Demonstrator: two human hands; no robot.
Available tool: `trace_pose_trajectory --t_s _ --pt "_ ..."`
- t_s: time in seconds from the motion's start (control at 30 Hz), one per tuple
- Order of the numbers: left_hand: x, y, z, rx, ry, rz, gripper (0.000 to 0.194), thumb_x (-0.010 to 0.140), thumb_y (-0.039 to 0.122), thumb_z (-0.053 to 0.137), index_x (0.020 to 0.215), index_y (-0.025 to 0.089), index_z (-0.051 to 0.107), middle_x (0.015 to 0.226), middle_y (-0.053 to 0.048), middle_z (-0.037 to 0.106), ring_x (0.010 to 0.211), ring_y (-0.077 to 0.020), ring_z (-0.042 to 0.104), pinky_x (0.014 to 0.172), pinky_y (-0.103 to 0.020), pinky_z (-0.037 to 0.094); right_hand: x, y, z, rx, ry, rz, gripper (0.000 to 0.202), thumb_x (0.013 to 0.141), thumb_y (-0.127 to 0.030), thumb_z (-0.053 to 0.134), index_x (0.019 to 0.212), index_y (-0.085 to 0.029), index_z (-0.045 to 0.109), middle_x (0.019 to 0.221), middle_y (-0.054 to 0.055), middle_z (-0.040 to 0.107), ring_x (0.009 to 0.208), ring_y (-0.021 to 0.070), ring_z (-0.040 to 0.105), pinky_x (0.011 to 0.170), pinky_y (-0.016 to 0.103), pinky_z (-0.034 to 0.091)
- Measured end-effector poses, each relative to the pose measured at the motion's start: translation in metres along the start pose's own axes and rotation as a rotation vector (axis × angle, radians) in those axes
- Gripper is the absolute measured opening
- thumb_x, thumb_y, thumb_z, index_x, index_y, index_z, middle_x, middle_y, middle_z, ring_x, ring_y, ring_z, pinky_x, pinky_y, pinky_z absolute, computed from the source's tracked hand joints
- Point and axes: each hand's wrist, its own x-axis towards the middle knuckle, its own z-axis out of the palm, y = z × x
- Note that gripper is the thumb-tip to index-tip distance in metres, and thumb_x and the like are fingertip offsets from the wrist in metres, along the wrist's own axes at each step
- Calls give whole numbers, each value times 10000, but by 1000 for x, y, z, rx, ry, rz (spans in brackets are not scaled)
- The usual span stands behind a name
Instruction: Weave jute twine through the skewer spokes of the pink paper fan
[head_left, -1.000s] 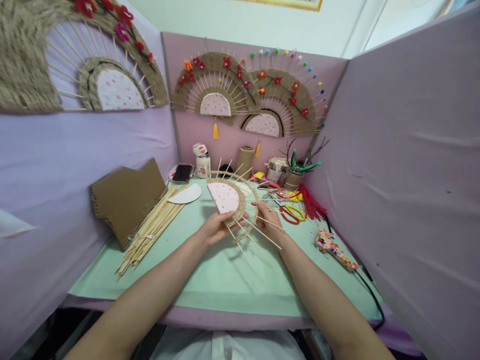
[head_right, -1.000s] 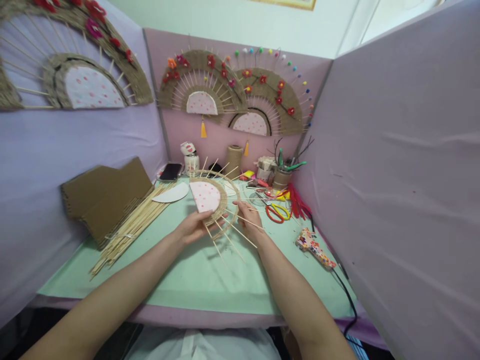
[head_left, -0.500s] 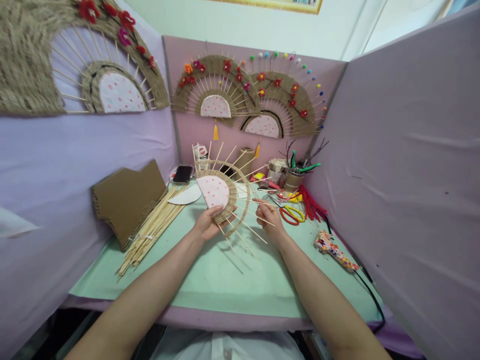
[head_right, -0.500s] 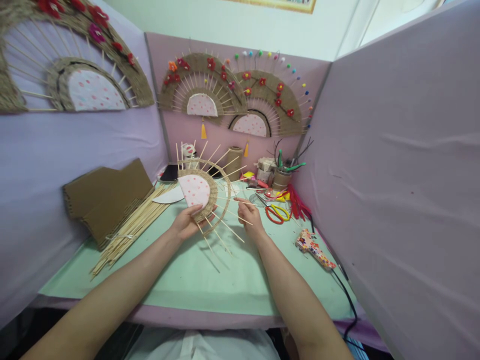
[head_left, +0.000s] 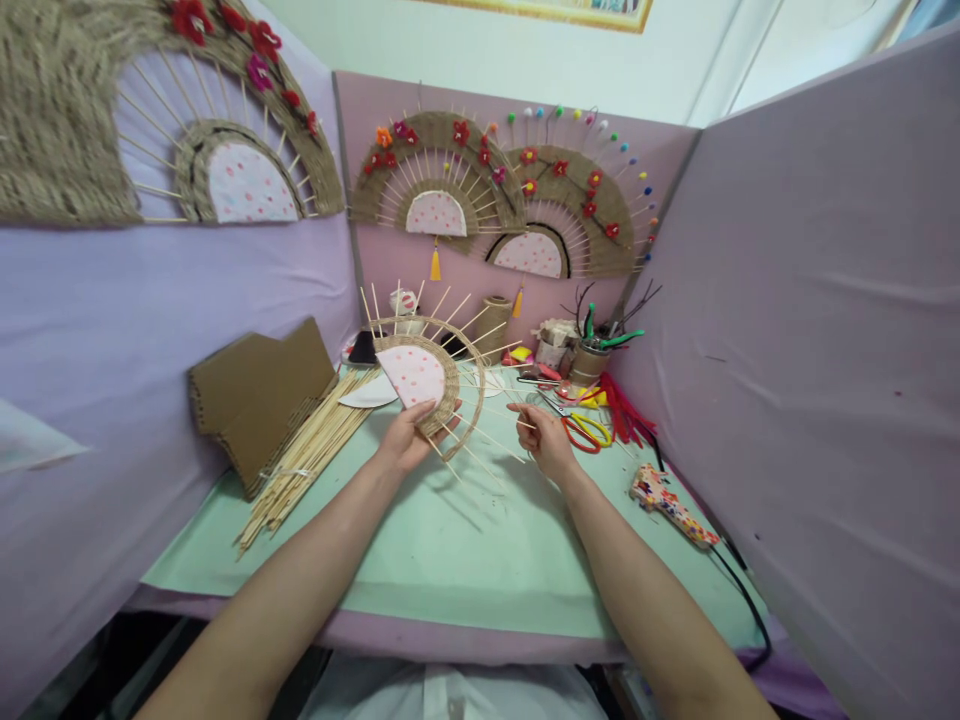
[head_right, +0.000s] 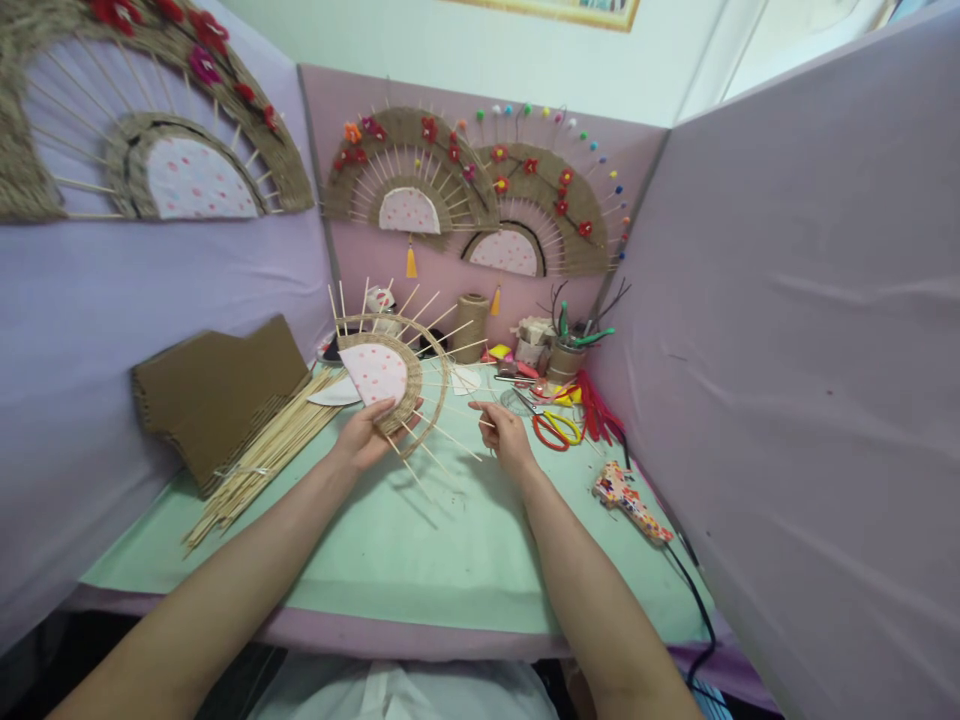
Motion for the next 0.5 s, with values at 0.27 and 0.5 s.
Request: trace_pose_trajectory --t_s 0.27,0.5 --pt "-1 0 1 24 -2 16 370 727 43 541 1083 123 600 1037 -117 675 927 -257 649 818 -416 525 3 0 -7 -86 146 -80 334 694 -454 614 818 -149 673 532 -55 292 445 56 187 420 227 122" --pt "-5 9 4 36 10 26 375 729 43 525 1090 109 603 1008 -125 685 916 -255 652 777 -389 539 5 2 -10 -116 196 -105 348 644 -440 655 874 -178 664 481 -74 292 423 66 227 408 229 162"
